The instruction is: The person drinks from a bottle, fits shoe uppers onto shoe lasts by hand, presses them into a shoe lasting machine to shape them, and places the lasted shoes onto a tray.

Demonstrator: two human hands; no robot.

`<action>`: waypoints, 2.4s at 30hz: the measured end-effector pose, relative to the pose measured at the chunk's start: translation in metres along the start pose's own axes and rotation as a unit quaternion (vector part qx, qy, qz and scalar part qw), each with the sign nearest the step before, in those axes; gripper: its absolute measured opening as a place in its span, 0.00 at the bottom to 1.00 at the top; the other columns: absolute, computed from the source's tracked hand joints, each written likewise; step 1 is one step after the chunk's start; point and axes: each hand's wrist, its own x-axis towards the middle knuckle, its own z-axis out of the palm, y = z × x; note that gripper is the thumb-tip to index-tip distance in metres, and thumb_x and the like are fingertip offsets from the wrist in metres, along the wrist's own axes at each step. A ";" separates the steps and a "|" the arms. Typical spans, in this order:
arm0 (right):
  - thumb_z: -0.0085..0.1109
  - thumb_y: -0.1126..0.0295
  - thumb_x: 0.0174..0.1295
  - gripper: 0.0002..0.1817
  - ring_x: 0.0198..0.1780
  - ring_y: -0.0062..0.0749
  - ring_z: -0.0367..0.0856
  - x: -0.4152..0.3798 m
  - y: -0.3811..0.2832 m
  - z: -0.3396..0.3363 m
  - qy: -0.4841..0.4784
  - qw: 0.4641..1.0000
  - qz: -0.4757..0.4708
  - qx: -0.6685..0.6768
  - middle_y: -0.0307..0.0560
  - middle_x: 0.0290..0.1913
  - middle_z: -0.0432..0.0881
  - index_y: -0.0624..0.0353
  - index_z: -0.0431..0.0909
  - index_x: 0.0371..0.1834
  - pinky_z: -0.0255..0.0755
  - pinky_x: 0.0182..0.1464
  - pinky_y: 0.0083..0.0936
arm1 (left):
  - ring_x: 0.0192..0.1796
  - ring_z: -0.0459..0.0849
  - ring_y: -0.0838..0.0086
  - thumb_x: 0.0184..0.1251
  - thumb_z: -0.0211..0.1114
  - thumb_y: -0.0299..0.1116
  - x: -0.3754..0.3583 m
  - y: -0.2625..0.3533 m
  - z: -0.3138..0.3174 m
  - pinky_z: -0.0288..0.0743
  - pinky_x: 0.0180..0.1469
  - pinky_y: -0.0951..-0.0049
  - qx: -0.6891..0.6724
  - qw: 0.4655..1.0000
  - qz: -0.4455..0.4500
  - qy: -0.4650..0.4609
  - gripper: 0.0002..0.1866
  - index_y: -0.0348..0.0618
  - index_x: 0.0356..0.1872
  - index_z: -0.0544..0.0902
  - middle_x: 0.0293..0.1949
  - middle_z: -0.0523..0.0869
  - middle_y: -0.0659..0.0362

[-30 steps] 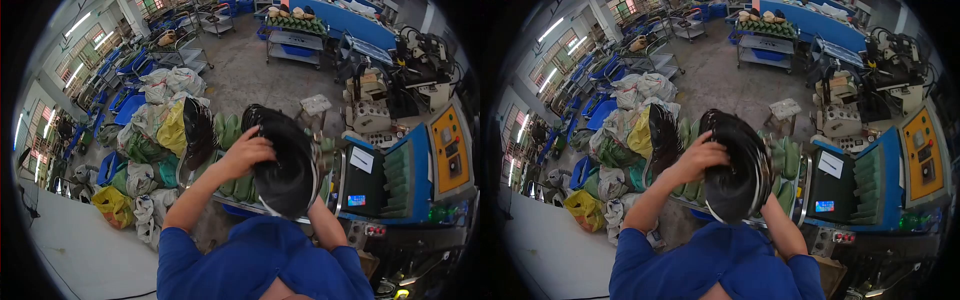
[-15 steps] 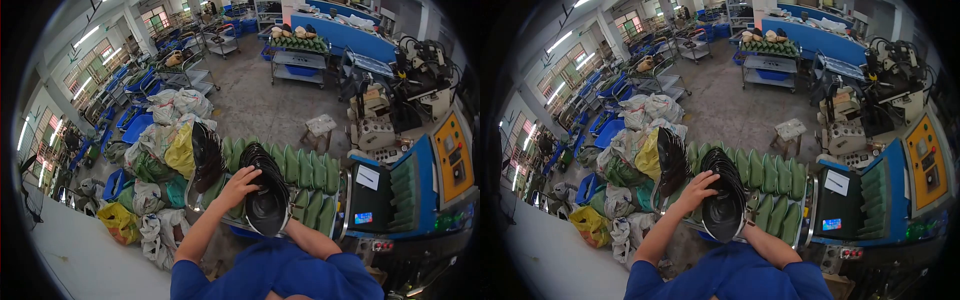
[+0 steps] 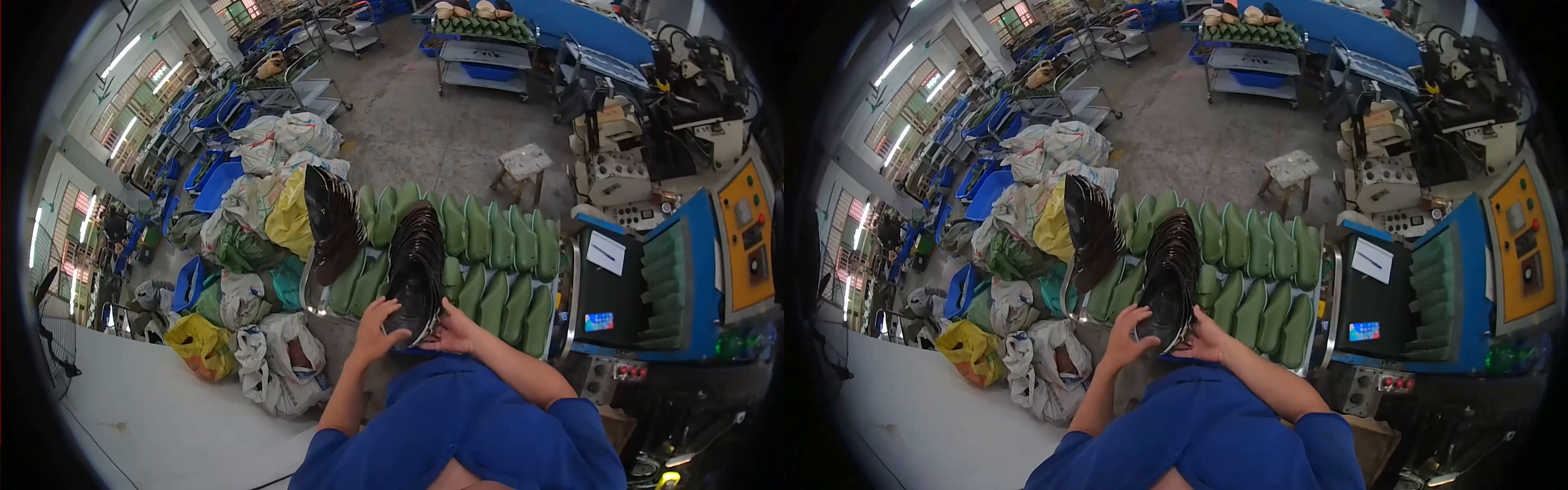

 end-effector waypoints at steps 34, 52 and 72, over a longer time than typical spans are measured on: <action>0.69 0.51 0.77 0.29 0.51 0.30 0.85 -0.054 0.000 -0.009 0.217 0.851 -0.172 -0.446 0.45 0.53 0.87 0.60 0.76 0.70 0.81 0.54 0.31 | 0.45 0.75 0.85 0.91 0.60 0.34 0.021 0.035 -0.081 0.70 0.52 0.81 -0.256 0.907 -0.058 0.329 0.10 0.38 0.52 0.84 0.43 0.82 0.68; 0.83 0.59 0.60 0.34 0.57 0.42 0.82 -0.148 0.074 -0.154 0.668 0.562 -0.413 -0.259 0.52 0.53 0.84 0.63 0.78 0.64 0.77 0.63 0.38 | 0.46 0.78 0.86 0.85 0.68 0.27 0.073 0.045 -0.077 0.72 0.50 0.83 -0.224 0.930 0.022 0.290 0.12 0.33 0.61 0.88 0.49 0.88 0.63; 0.85 0.48 0.47 0.41 0.58 0.39 0.84 -0.143 0.039 -0.174 0.576 0.733 -0.361 0.041 0.46 0.57 0.86 0.53 0.81 0.64 0.80 0.53 0.41 | 0.48 0.84 0.83 0.84 0.68 0.26 0.119 0.037 -0.058 0.76 0.54 0.83 -0.346 0.938 0.009 -0.022 0.12 0.29 0.60 0.88 0.49 0.91 0.62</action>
